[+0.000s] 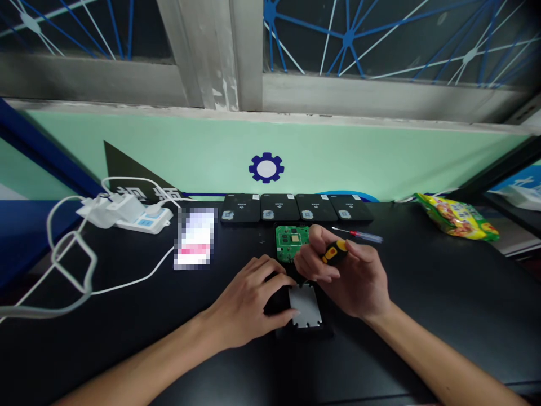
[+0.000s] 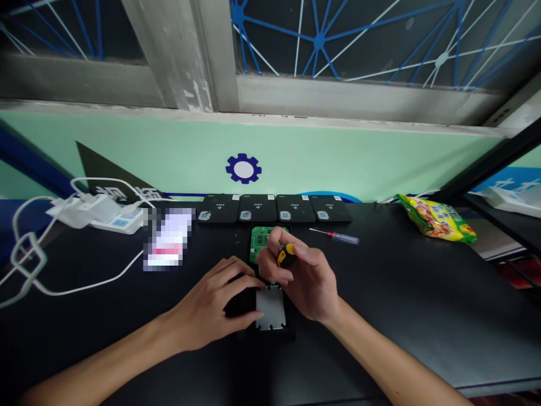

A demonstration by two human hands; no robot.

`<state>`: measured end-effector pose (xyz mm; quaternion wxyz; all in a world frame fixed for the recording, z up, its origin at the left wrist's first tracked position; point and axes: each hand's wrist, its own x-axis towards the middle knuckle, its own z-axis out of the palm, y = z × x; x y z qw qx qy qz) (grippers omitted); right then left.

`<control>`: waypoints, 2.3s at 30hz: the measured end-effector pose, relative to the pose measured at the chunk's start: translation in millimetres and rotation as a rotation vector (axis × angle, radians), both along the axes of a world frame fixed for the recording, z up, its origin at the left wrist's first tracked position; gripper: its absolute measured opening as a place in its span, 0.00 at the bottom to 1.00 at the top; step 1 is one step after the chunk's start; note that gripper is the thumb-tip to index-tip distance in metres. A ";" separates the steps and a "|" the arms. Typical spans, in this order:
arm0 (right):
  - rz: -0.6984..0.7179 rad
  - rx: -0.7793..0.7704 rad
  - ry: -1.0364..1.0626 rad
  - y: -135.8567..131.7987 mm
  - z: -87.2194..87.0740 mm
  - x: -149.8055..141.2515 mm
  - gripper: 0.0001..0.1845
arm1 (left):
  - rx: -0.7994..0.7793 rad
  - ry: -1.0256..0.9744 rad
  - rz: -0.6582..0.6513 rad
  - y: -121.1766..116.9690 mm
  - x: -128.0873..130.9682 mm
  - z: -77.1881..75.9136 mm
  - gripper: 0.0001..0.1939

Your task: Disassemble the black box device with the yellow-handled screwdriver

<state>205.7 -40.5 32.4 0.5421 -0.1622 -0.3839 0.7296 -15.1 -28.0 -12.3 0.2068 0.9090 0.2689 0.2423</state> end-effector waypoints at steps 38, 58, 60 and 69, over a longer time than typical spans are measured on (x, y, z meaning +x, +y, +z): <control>-0.004 -0.221 0.226 2.5 6.2 2.3 0.39 | -0.057 -0.092 -0.002 -3.2 1.4 4.7 0.11; -0.021 -0.264 0.286 5.1 5.1 2.5 0.36 | 0.316 0.019 0.387 30.9 -19.9 7.7 0.12; -0.022 -0.265 0.279 5.7 3.9 2.9 0.36 | 0.326 0.034 0.413 34.2 -23.0 4.5 0.12; -0.017 -0.251 0.259 6.8 4.5 3.0 0.36 | 0.284 0.049 0.363 31.1 -30.8 -4.3 0.18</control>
